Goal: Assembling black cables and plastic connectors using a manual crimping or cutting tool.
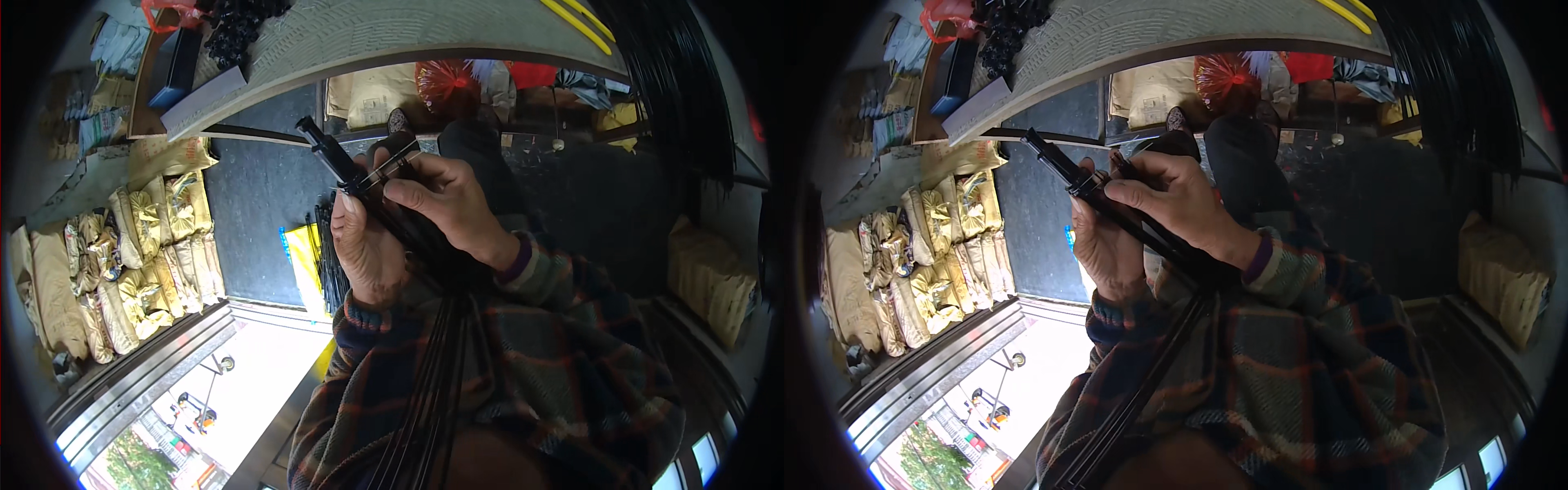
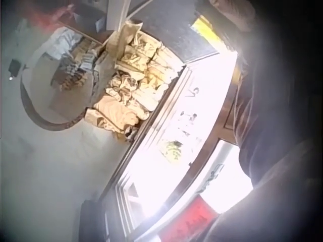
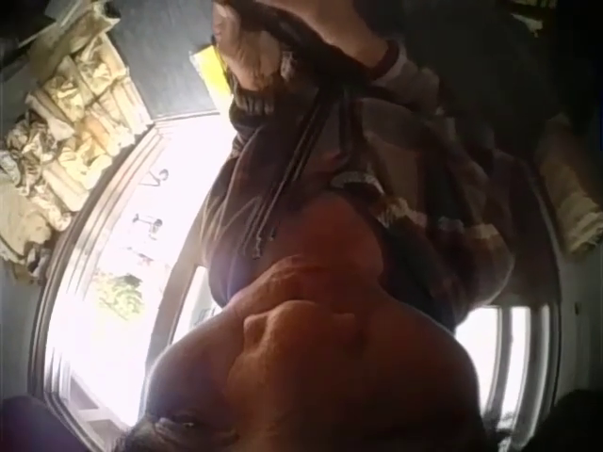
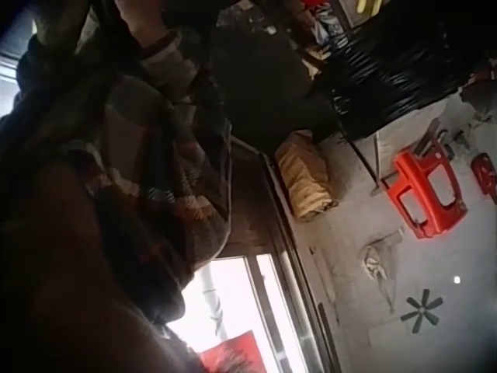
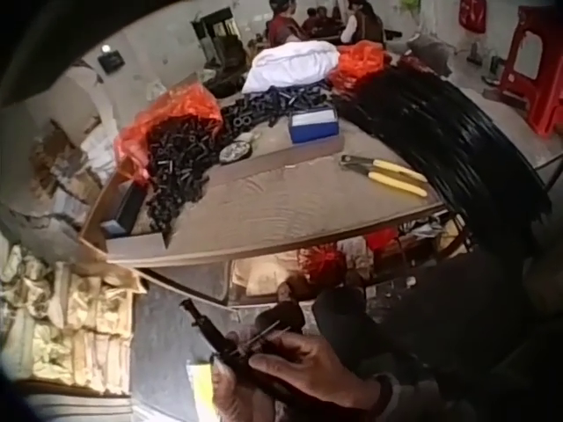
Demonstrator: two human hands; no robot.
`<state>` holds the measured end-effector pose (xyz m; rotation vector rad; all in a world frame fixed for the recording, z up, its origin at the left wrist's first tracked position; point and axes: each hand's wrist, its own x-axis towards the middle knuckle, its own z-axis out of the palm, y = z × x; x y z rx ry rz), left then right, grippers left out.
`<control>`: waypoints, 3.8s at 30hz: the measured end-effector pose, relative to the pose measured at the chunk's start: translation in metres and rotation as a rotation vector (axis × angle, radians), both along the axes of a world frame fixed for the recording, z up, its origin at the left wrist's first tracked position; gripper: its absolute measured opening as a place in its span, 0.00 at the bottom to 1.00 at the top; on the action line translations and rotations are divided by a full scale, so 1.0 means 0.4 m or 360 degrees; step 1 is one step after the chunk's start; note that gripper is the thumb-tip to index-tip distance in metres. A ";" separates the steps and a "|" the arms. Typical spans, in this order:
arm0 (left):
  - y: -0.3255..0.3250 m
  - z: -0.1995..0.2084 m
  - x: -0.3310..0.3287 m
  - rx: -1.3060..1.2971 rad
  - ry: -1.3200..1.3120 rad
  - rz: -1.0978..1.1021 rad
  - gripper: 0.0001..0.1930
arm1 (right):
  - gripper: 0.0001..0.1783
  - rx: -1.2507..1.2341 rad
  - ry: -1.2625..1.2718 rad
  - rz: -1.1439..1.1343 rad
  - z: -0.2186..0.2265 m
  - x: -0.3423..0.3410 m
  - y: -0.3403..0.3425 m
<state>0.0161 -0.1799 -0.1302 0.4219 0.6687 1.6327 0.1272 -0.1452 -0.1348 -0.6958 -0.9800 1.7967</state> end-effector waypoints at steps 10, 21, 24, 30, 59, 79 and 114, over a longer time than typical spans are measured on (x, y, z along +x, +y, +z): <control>0.004 -0.015 0.006 0.0176 0.0053 -0.0153 0.23 | 0.09 0.0365 -0.0089 -0.0191 0.005 -0.005 -0.014; 0.004 0.031 0.042 -0.0039 0.0064 0.0058 0.32 | 0.08 0.0896 -0.0511 -0.0550 0.014 -0.014 -0.019; -0.002 0.026 0.039 -0.0061 0.0034 0.0077 0.29 | 0.08 0.0809 -0.0409 -0.0471 0.004 -0.018 -0.014; -0.010 0.014 0.038 0.0034 0.0037 0.0045 0.24 | 0.10 0.0312 -0.0125 -0.0056 -0.004 0.004 -0.005; -0.018 0.023 -0.066 -0.0103 0.0695 -0.0356 0.40 | 0.11 -0.0212 0.0488 0.0478 0.033 0.002 0.011; 0.006 0.060 -0.042 0.0218 0.0759 0.0665 0.13 | 0.11 0.0456 -0.0057 -0.0093 0.014 -0.081 0.021; -0.059 -0.011 -0.031 0.0207 0.1259 0.0975 0.15 | 0.09 0.0376 0.0034 0.0065 0.009 -0.129 -0.019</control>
